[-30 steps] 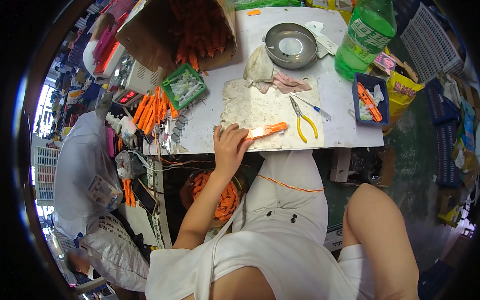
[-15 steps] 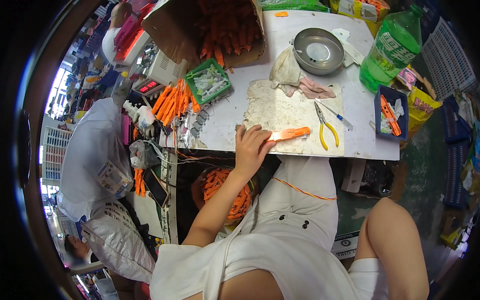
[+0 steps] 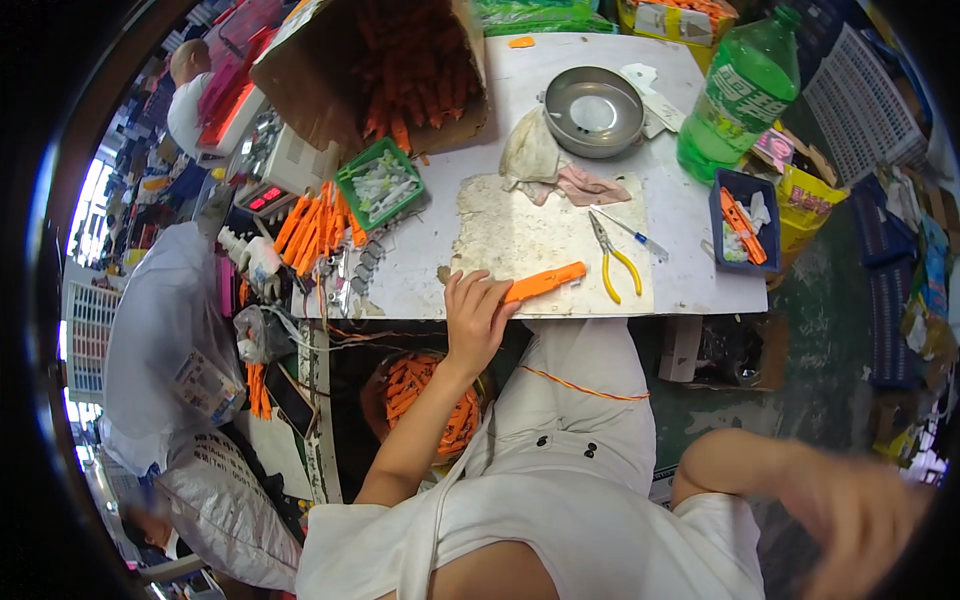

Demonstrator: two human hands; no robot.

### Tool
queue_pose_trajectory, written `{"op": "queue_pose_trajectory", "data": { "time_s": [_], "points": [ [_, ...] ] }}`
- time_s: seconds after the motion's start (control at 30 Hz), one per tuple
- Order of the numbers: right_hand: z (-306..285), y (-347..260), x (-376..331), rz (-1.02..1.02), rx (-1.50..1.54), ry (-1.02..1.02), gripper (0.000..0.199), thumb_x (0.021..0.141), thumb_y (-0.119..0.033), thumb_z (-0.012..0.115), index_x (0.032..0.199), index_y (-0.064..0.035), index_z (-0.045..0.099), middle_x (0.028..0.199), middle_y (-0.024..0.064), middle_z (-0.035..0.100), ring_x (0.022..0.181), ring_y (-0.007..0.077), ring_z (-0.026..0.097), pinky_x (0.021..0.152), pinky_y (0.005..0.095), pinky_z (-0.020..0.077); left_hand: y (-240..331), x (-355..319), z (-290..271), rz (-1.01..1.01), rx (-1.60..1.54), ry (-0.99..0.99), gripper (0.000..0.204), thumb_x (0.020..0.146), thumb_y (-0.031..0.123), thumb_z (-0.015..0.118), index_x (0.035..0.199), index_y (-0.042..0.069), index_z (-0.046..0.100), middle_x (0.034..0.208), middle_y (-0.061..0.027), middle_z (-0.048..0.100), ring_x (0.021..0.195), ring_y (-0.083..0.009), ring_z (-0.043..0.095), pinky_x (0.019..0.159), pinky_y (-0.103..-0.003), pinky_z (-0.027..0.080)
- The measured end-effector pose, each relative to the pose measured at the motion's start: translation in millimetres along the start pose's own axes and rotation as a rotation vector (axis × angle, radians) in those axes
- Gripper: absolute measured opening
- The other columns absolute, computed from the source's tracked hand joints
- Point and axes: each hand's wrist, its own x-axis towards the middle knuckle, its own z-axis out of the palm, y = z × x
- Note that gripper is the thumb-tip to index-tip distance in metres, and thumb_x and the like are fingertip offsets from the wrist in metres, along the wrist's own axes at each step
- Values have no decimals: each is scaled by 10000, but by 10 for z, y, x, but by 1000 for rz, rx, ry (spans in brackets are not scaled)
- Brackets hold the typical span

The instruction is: The person assembles small orange plastic components at a cluttered workbench. They use a screwdriver to tighten screws and pliers to manipulate parts, working on the items one at a time. The person repeatedly picks up, adjusts, and secures the plastic pieces, placing finished units on the table.

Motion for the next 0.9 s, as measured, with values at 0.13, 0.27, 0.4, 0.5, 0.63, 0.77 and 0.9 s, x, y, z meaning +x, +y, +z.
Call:
{"op": "queue_pose_trajectory", "data": {
  "time_s": [0.13, 0.27, 0.4, 0.5, 0.63, 0.77, 0.9],
  "points": [
    [-820, 109, -1363, 762, -1521, 956, 461, 887, -235, 557, 1277, -45, 401, 1057, 70, 522, 1023, 164, 486, 864, 315, 413, 206, -129, -82, 22, -40, 103, 306, 717, 102, 724, 1003, 58, 624, 949, -62, 598, 1036, -270, 507, 1016, -461, 265],
    [-837, 452, -1793, 901, -989, 1038, 440, 889, -253, 594, 1220, 8, 470, 1130, 116, 560, 1058, 161, 519, 919, 286, 403, 364, -248, -87, 93, -33, 249, 338, 707, 98, 733, 1018, 83, 602, 985, -55, 602, 1059, -271, 482, 1015, -465, 266],
    [-871, 509, -1700, 888, -948, 1020, 323, 875, -169, 613, 1124, 28, 552, 1020, 118, 629, 975, 162, 578, 888, 273, 435, 376, -227, -60, 17, -69, 220, 462, 695, 158, 756, 1106, 76, 562, 1025, -74, 596, 1104, -286, 465, 1023, -489, 239],
    [-929, 505, -1706, 881, -988, 938, 291, 857, -140, 632, 1082, 37, 580, 1006, 125, 641, 943, 166, 597, 873, 277, 458, 544, 21, -188, -96, -121, 20, 526, 699, 201, 755, 1162, 73, 540, 1065, -78, 594, 1153, -293, 449, 1042, -508, 183],
    [-953, 482, -1735, 905, -950, 894, 296, 840, -152, 653, 1062, 35, 596, 1012, 124, 640, 955, 169, 595, 879, 296, 466, 571, 153, -241, -81, -162, -123, 438, 738, 235, 720, 1125, 77, 589, 1085, -70, 605, 1155, -283, 475, 1064, -503, 116],
    [-977, 456, -1734, 913, -878, 846, 319, 842, -184, 653, 1072, 28, 594, 1003, 108, 639, 950, 165, 591, 876, 296, 464, 541, 195, -260, -85, -278, -192, 370, 757, 222, 704, 1082, 66, 619, 1061, -80, 607, 1083, -268, 520, 1032, -468, 225],
    [-998, 391, -1611, 1078, -839, 860, 361, 847, -276, 646, 1051, 16, 594, 997, 120, 637, 945, 184, 597, 871, 314, 466, 537, 161, -312, -384, -913, -462, 328, 808, 216, 668, 1085, 49, 612, 1030, -100, 613, 1045, -234, 534, 957, -359, 358]
  ]
}}
